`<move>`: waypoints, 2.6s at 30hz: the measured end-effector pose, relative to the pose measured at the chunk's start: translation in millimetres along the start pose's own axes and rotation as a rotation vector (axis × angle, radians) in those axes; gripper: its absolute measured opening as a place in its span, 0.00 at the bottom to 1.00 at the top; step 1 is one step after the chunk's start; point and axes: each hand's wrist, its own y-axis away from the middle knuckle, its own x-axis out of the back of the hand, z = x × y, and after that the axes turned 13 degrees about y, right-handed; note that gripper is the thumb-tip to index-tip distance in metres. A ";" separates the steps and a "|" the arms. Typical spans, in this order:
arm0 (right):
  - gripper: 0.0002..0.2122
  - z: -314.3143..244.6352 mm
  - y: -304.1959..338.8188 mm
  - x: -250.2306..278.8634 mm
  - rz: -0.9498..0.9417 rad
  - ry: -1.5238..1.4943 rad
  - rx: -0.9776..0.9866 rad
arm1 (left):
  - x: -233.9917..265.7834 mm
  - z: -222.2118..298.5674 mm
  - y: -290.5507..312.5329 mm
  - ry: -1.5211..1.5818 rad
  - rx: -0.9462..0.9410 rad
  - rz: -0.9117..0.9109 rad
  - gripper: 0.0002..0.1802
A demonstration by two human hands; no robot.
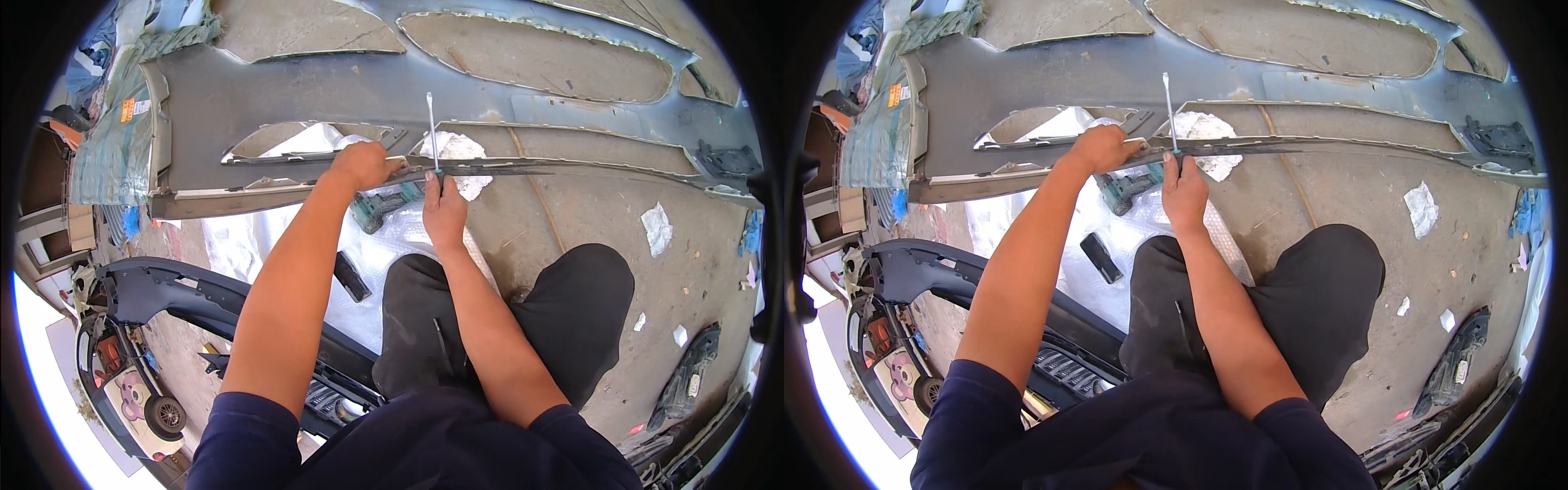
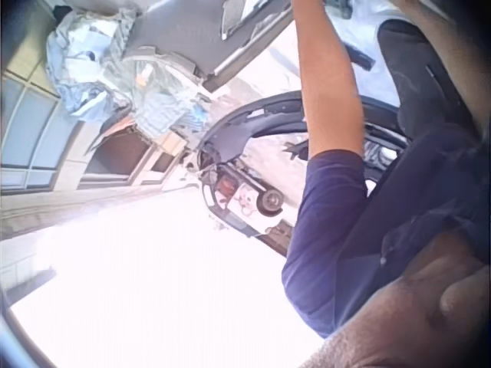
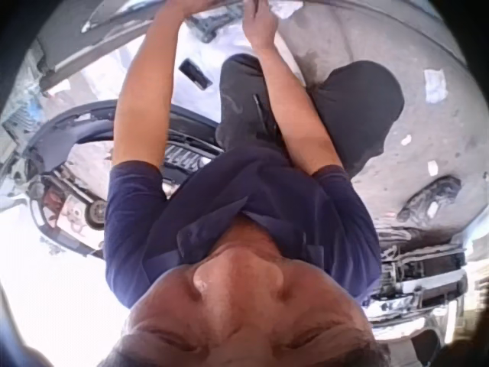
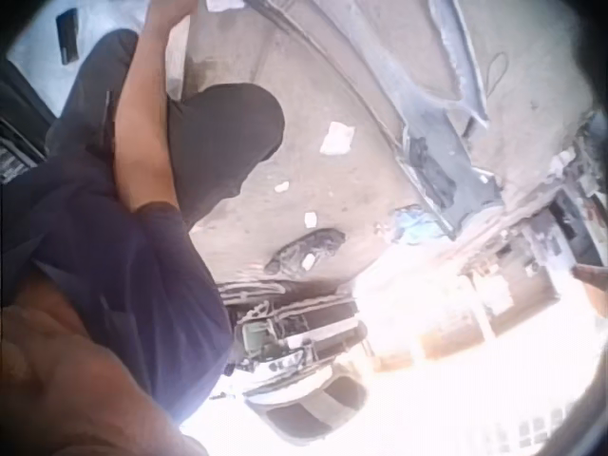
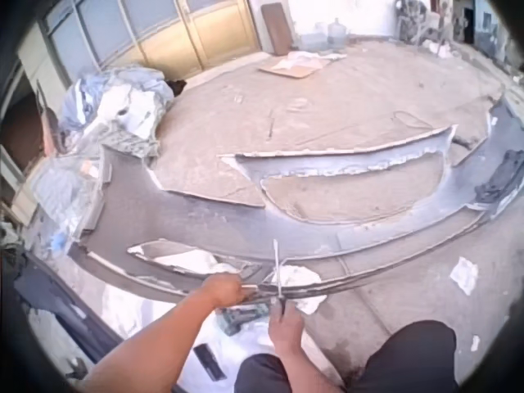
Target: The person uses a cordless drill to fasten screws into a car bumper assembly laid on a protective sheet. They then attach a metal bracket to the bumper and handle a separate metal trim piece.
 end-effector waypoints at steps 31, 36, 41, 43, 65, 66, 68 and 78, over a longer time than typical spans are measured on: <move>0.17 -54.6 -9.6 217.5 -0.556 0.910 0.320 | -122.1 65.6 101.3 0.193 -0.043 0.331 0.21; 0.18 -57.6 -5.9 203.0 -0.622 0.933 0.286 | -125.5 55.5 95.8 0.191 -0.067 0.282 0.21; 0.17 -55.2 -8.6 200.3 -0.618 0.938 0.289 | -113.0 59.7 88.8 0.197 -0.049 0.261 0.22; 0.17 -52.5 -8.7 199.3 -0.610 0.927 0.283 | -111.6 59.5 91.0 0.202 -0.057 0.273 0.23; 0.19 -90.8 -33.5 160.1 -0.382 0.575 0.302 | -68.8 55.8 81.0 0.246 -0.082 0.201 0.22; 0.19 -97.2 -36.5 154.6 -0.372 0.512 0.289 | -65.6 55.0 79.6 0.246 -0.092 0.198 0.22; 0.18 -110.5 -43.6 139.9 -0.348 0.383 0.260 | -60.2 51.1 78.5 0.274 -0.087 0.205 0.19; 0.18 -147.6 -131.6 84.3 -0.444 0.235 0.230 | -21.2 14.1 36.6 0.220 -0.221 0.154 0.19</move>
